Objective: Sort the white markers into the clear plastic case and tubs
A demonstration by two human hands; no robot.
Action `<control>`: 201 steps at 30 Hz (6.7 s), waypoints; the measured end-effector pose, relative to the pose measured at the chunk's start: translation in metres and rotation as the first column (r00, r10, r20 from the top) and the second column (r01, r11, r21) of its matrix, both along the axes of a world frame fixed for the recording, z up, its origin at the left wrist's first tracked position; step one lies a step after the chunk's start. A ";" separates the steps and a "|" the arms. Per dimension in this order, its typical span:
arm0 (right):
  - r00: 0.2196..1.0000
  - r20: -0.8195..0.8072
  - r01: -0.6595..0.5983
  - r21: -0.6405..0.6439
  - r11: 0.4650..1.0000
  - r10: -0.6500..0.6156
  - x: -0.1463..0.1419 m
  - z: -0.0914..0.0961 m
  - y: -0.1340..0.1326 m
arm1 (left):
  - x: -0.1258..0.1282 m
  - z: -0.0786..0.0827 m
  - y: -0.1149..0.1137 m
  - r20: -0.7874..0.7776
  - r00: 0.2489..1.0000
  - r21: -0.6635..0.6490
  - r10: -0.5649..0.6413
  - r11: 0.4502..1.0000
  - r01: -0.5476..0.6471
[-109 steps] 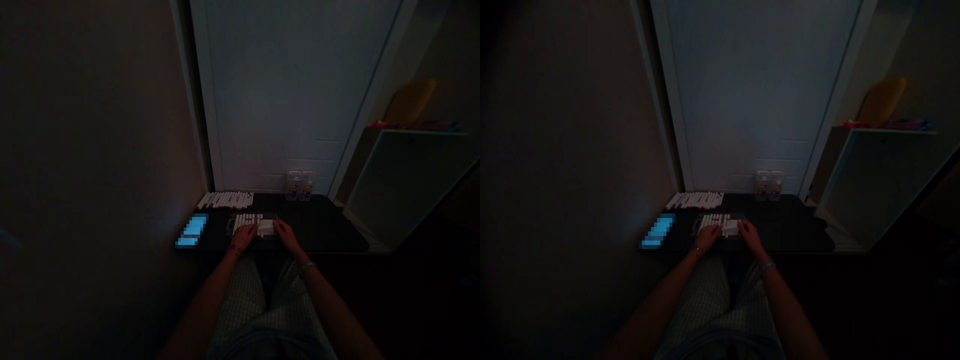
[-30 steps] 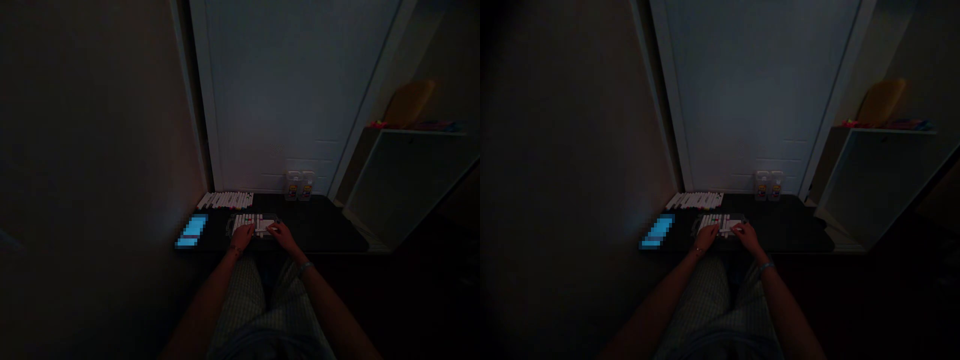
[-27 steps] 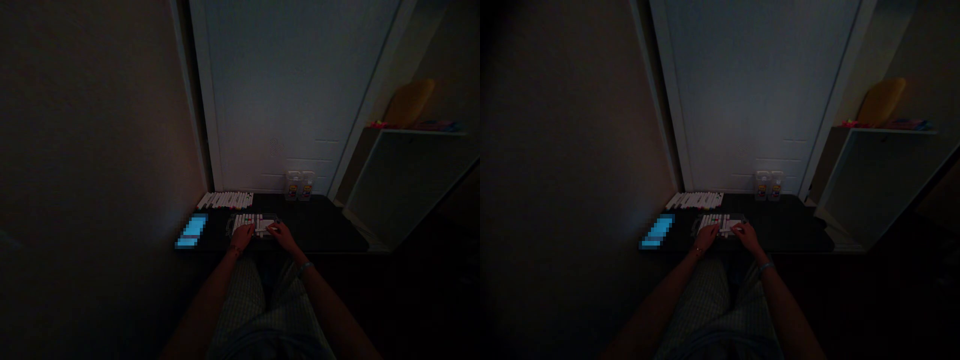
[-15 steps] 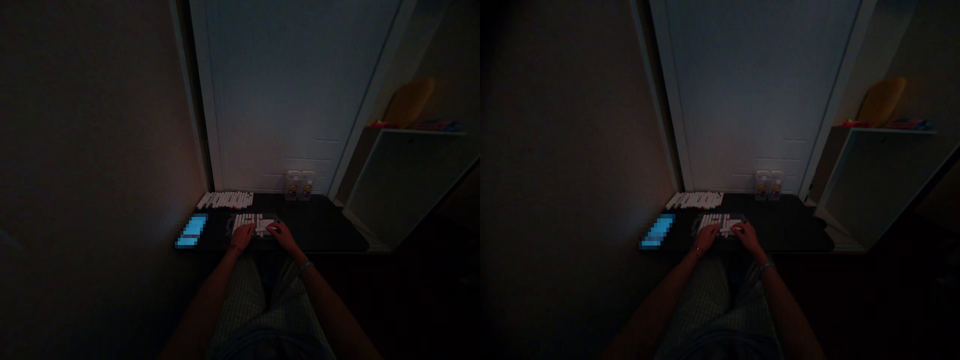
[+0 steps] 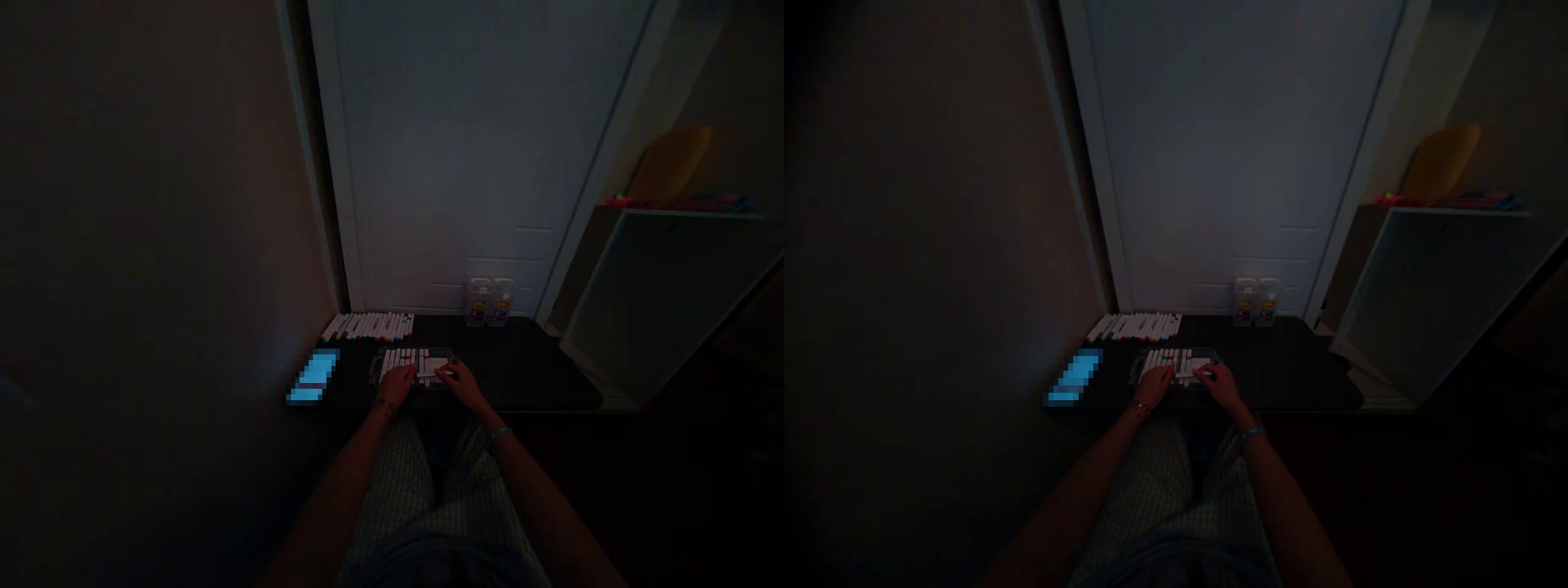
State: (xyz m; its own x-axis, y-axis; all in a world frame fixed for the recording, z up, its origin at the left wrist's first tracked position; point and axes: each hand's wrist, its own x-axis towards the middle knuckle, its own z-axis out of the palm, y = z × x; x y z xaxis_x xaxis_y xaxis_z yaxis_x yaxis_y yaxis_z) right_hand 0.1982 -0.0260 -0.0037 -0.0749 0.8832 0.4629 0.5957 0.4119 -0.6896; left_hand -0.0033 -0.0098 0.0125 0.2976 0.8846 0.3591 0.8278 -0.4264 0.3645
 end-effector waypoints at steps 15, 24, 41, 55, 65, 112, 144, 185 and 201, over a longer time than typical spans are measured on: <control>0.998 -0.057 0.006 0.008 1.000 -0.005 -0.001 0.000 -0.002 | 0.001 -0.002 0.000 0.018 1.000 0.000 0.010 1.000 -0.010; 0.996 -0.091 0.011 0.003 1.000 -0.010 -0.001 -0.001 -0.001 | 0.000 -0.002 0.001 0.020 1.000 0.007 -0.001 1.000 0.001; 0.997 -0.072 0.026 0.010 1.000 -0.026 -0.002 0.000 -0.003 | 0.000 -0.002 0.000 0.014 1.000 0.019 -0.008 1.000 0.008; 0.997 -0.072 0.025 -0.019 0.999 -0.027 -0.003 0.007 -0.006 | 0.002 -0.001 -0.001 0.020 1.000 0.014 0.004 1.000 -0.004; 0.997 -0.074 0.018 0.004 1.000 -0.017 -0.002 0.006 -0.005 | 0.001 0.001 -0.002 0.001 1.000 -0.004 0.018 1.000 -0.018; 0.997 -0.074 0.027 -0.001 1.000 -0.027 -0.001 0.002 -0.002 | 0.001 0.001 -0.003 0.010 1.000 0.016 0.006 1.000 -0.006; 0.987 -0.158 -0.006 0.005 1.000 0.006 -0.001 0.003 -0.002 | 0.002 0.006 -0.007 -0.010 1.000 0.058 -0.015 0.998 0.015; 0.990 -0.142 -0.008 0.028 1.000 0.011 -0.001 0.005 -0.001 | 0.005 -0.002 0.000 -0.053 0.999 0.014 0.004 1.000 -0.003; 0.920 -0.385 -0.104 -0.052 0.993 0.076 0.003 0.009 -0.001 | 0.003 -0.004 0.001 -0.028 0.999 0.026 0.020 0.999 -0.019</control>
